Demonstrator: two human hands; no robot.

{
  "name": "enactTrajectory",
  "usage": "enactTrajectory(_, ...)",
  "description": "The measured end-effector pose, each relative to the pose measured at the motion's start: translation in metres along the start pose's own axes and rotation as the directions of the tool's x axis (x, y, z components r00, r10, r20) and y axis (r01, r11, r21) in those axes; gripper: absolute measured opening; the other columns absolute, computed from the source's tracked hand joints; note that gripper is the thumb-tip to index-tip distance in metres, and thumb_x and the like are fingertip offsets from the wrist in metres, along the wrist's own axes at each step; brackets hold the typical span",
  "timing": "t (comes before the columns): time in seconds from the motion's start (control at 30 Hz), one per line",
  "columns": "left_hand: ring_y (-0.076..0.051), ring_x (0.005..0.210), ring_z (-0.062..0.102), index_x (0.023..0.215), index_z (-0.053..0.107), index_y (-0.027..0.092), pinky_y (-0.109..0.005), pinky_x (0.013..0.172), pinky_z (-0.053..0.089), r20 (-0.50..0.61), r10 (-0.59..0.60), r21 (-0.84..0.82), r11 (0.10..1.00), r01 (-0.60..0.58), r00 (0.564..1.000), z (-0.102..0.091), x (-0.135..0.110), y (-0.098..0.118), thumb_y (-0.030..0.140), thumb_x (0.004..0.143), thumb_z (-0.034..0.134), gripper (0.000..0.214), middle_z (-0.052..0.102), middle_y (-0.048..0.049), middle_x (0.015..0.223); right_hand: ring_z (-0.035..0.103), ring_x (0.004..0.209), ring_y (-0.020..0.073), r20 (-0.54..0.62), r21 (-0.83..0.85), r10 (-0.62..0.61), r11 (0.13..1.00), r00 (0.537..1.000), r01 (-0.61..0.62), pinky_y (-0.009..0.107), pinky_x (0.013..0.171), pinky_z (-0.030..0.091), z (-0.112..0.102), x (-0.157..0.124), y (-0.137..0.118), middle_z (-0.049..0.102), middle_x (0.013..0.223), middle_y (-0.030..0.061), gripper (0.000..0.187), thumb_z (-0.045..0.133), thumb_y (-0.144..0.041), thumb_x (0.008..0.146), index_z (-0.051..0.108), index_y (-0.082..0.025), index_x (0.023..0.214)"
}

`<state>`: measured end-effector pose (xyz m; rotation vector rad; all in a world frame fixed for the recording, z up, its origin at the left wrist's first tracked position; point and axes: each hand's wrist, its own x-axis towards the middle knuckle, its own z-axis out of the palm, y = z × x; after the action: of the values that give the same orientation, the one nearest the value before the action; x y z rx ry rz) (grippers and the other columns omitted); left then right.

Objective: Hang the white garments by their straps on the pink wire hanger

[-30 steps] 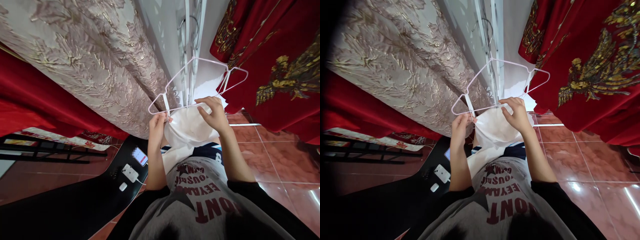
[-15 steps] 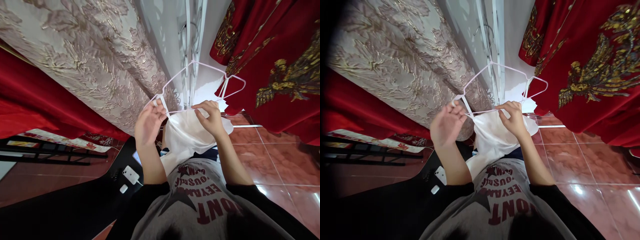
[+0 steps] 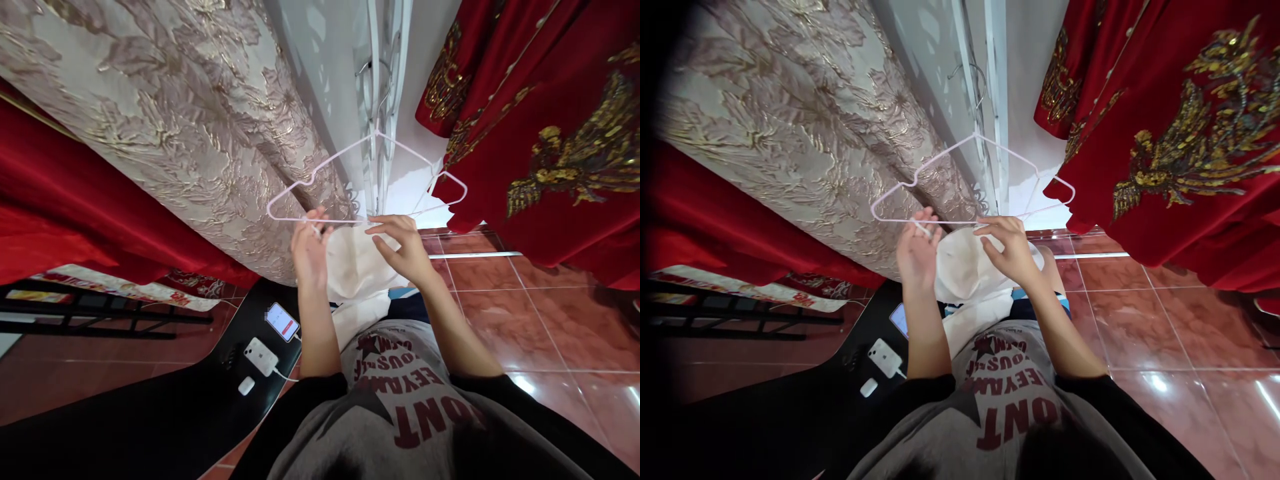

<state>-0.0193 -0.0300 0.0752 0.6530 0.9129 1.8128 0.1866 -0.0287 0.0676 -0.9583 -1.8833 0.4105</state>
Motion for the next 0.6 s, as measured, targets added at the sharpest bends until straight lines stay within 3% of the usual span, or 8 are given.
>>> enactTrajectory(0.03, -0.022, 0.111, 0.071, 0.097, 0.070, 0.022, -0.030, 0.089, 0.057, 0.062, -0.021, -0.011, 1.000, 0.022, 0.998, 0.008, -0.003, -0.004, 0.039, 0.090, 0.073, 0.019, 0.075, -0.0103, 0.113, 0.068, 0.124, 0.0266, -0.014, 0.015, -0.009, 1.000, 1.000, 0.009, 0.053, 0.111, 0.049, 0.000, 0.001, 0.001, 0.075, 0.133, 0.0050, 0.017, 0.064, -0.025, 0.098, 0.076, -0.031, 0.108)
enactTrajectory(0.1, -0.021, 0.103, 0.073, 0.089, 0.066, 0.022, -0.027, 0.081, 0.058, 0.135, -0.024, -0.046, 0.999, 0.030, 0.991, 0.019, -0.007, -0.009, 0.042, 0.091, 0.076, 0.023, 0.071, -0.0062, 0.092, 0.064, 0.132, 0.0276, -0.181, 0.033, 0.020, 0.999, 0.983, -0.014, 0.053, 0.110, 0.052, -0.007, 0.004, 0.009, 0.070, 0.137, 0.0078, 0.020, 0.067, -0.027, 0.095, 0.074, -0.031, 0.113)
enactTrajectory(0.17, -0.019, 0.096, 0.073, 0.083, 0.061, 0.022, -0.024, 0.073, 0.056, 0.158, -0.032, -0.067, 0.997, 0.043, 0.987, 0.023, -0.008, -0.011, 0.044, 0.091, 0.078, 0.029, 0.062, -0.0020, 0.079, 0.064, 0.129, 0.0276, -0.420, 0.073, 0.129, 0.991, 0.898, -0.109, 0.051, 0.106, 0.055, -0.023, 0.012, 0.023, 0.067, 0.136, 0.0101, 0.028, 0.070, -0.029, 0.090, 0.070, -0.030, 0.118)
enactTrajectory(0.2, -0.018, 0.093, 0.073, 0.082, 0.060, 0.022, -0.022, 0.071, 0.055, 0.160, -0.043, -0.071, 0.996, 0.055, 0.986, 0.024, -0.007, -0.012, 0.044, 0.092, 0.078, 0.031, 0.058, -0.0009, 0.076, 0.066, 0.123, 0.0266, -0.485, 0.116, 0.206, 0.978, 0.850, -0.171, 0.050, 0.103, 0.057, -0.032, 0.016, 0.030, 0.067, 0.134, 0.0105, 0.031, 0.070, -0.029, 0.088, 0.069, -0.028, 0.119)
enactTrajectory(0.3, -0.016, 0.088, 0.072, 0.080, 0.058, 0.021, -0.020, 0.065, 0.053, 0.144, -0.054, -0.089, 0.994, 0.067, 0.988, 0.022, -0.003, -0.014, 0.043, 0.093, 0.079, 0.033, 0.055, 0.0008, 0.074, 0.070, 0.096, 0.0222, -0.341, 0.206, 0.423, 0.905, 0.840, -0.372, 0.046, 0.092, 0.059, -0.058, 0.031, 0.040, 0.074, 0.108, 0.0076, 0.022, 0.073, -0.029, 0.082, 0.072, -0.024, 0.103)
enactTrajectory(0.37, -0.014, 0.084, 0.072, 0.080, 0.058, 0.021, -0.019, 0.064, 0.052, 0.130, -0.015, -0.108, 0.994, 0.029, 0.991, 0.022, 0.001, -0.016, 0.043, 0.092, 0.080, 0.034, 0.053, 0.0018, 0.072, 0.068, 0.081, 0.0194, -0.224, 0.214, 0.474, 0.877, 0.852, -0.431, 0.043, 0.085, 0.058, -0.067, 0.039, 0.034, 0.071, 0.084, 0.0034, 0.010, 0.074, -0.030, 0.081, 0.071, -0.022, 0.085)
enactTrajectory(0.47, -0.013, 0.079, 0.071, 0.081, 0.059, 0.020, -0.018, 0.062, 0.051, 0.122, 0.042, -0.095, 0.995, -0.031, 0.992, 0.022, 0.007, -0.020, 0.046, 0.092, 0.080, 0.035, 0.052, 0.0026, 0.069, 0.064, 0.072, 0.0167, -0.234, 0.320, 0.436, 0.878, 0.869, -0.355, 0.040, 0.079, 0.057, -0.073, 0.048, 0.021, 0.066, 0.073, 0.0005, 0.015, 0.074, -0.032, 0.083, 0.068, -0.022, 0.074)
enactTrajectory(0.6, -0.014, 0.079, 0.071, 0.081, 0.058, 0.020, -0.019, 0.060, 0.049, 0.160, -0.018, -0.042, 0.999, 0.025, 0.987, 0.021, 0.011, -0.020, 0.047, 0.092, 0.080, 0.036, 0.052, 0.0025, 0.069, 0.073, 0.090, 0.0227, -0.443, 0.498, 0.332, 0.863, 0.833, -0.079, 0.048, 0.091, 0.062, -0.079, 0.055, 0.033, 0.074, 0.093, 0.0053, 0.010, 0.069, -0.035, 0.089, 0.074, -0.027, 0.093)
